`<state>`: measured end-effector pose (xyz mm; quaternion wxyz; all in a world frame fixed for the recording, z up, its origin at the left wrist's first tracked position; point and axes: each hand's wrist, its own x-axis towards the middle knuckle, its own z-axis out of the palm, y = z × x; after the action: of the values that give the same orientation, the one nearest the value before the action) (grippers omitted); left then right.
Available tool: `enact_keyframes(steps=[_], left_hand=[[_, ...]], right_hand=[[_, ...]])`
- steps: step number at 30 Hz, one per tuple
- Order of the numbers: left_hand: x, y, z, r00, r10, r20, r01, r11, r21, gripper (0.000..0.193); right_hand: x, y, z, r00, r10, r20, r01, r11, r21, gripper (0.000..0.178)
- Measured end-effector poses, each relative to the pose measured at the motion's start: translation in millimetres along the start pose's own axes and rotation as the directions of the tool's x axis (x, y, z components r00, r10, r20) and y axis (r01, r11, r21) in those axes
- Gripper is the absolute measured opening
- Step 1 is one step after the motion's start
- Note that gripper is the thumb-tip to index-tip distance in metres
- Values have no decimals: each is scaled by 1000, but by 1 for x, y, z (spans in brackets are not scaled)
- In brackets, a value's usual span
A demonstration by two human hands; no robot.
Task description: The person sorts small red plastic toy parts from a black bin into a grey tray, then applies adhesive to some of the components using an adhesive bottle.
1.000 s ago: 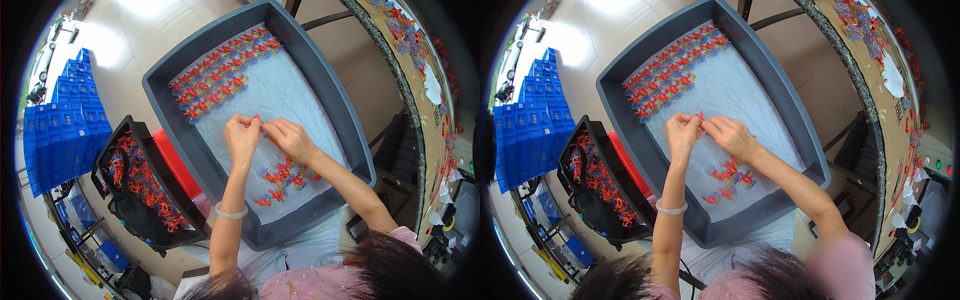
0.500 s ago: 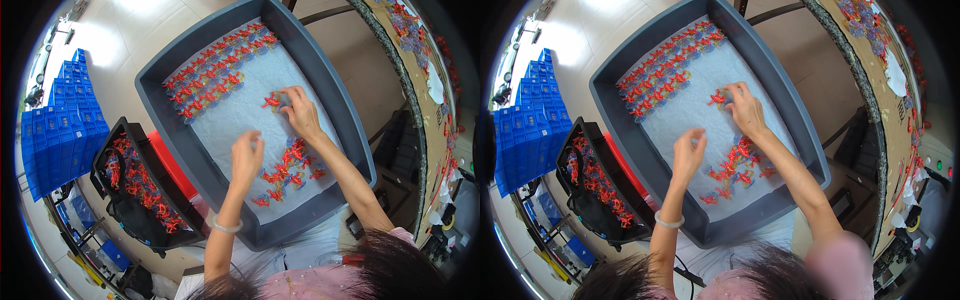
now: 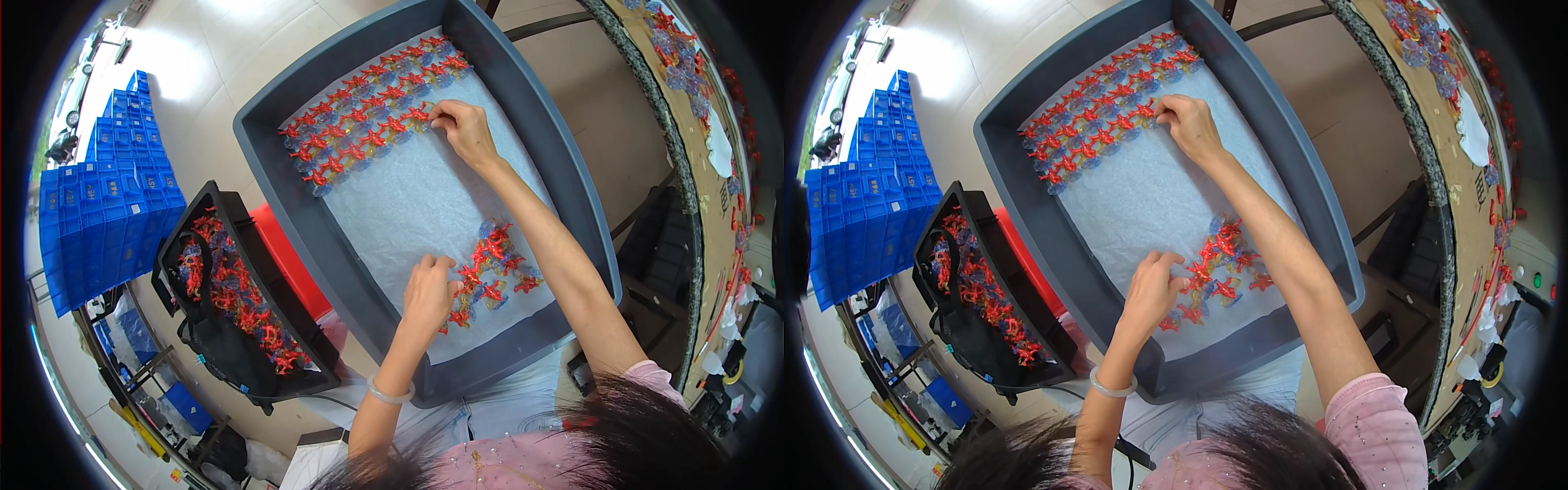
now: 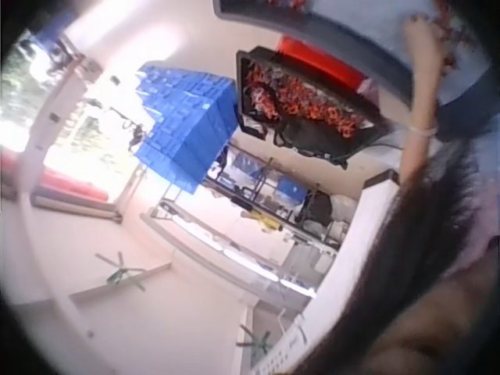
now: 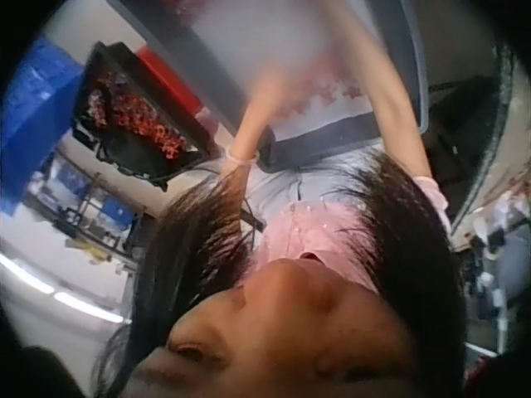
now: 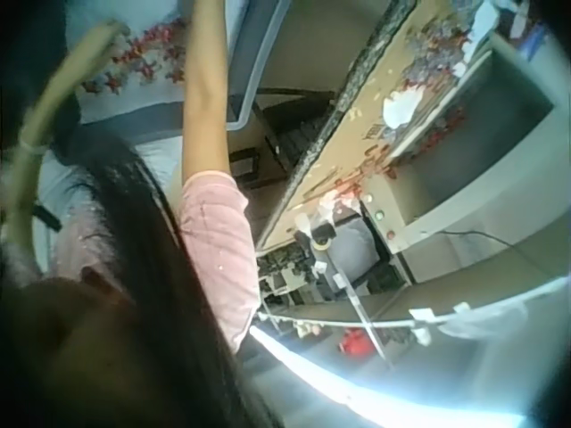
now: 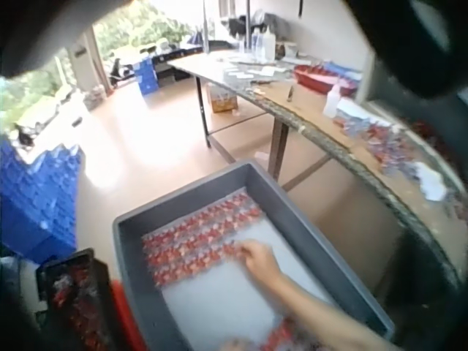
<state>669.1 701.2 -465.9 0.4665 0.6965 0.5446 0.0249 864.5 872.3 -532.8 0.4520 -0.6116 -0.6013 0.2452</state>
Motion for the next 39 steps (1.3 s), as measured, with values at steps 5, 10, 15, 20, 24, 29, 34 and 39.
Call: enact_keyframes(steps=[5,10,15,20,24,29,34,39], left_hand=[[-3,-17,0,998,27,56,-28,1000,13,35],[7,-24,-2,994,-31,108,33,999,-18,27],[23,-23,-24,998,-52,-37,49,996,-80,23],[40,-12,-34,932,-47,-361,-17,985,-172,56],[46,-10,-31,958,-39,-284,2,992,-129,66],[61,-19,-33,950,-74,-302,59,997,-59,61],[64,-22,-32,942,-103,-319,103,995,-16,53],[61,-12,-35,934,-69,-350,138,974,177,40]], right_hand=[[5,4,10,999,-25,21,25,1000,-17,15],[-7,4,-6,997,-70,-37,70,998,2,19],[-63,-33,-64,974,200,110,-196,979,-50,24],[-128,-59,-93,897,231,378,-189,971,-146,28],[-147,-42,-86,921,84,379,-29,989,-148,25],[-128,-27,-79,925,250,285,-172,946,-274,9],[-110,-42,-79,832,495,250,-313,791,-526,14],[-112,-28,-84,961,154,228,-105,971,-214,17]])
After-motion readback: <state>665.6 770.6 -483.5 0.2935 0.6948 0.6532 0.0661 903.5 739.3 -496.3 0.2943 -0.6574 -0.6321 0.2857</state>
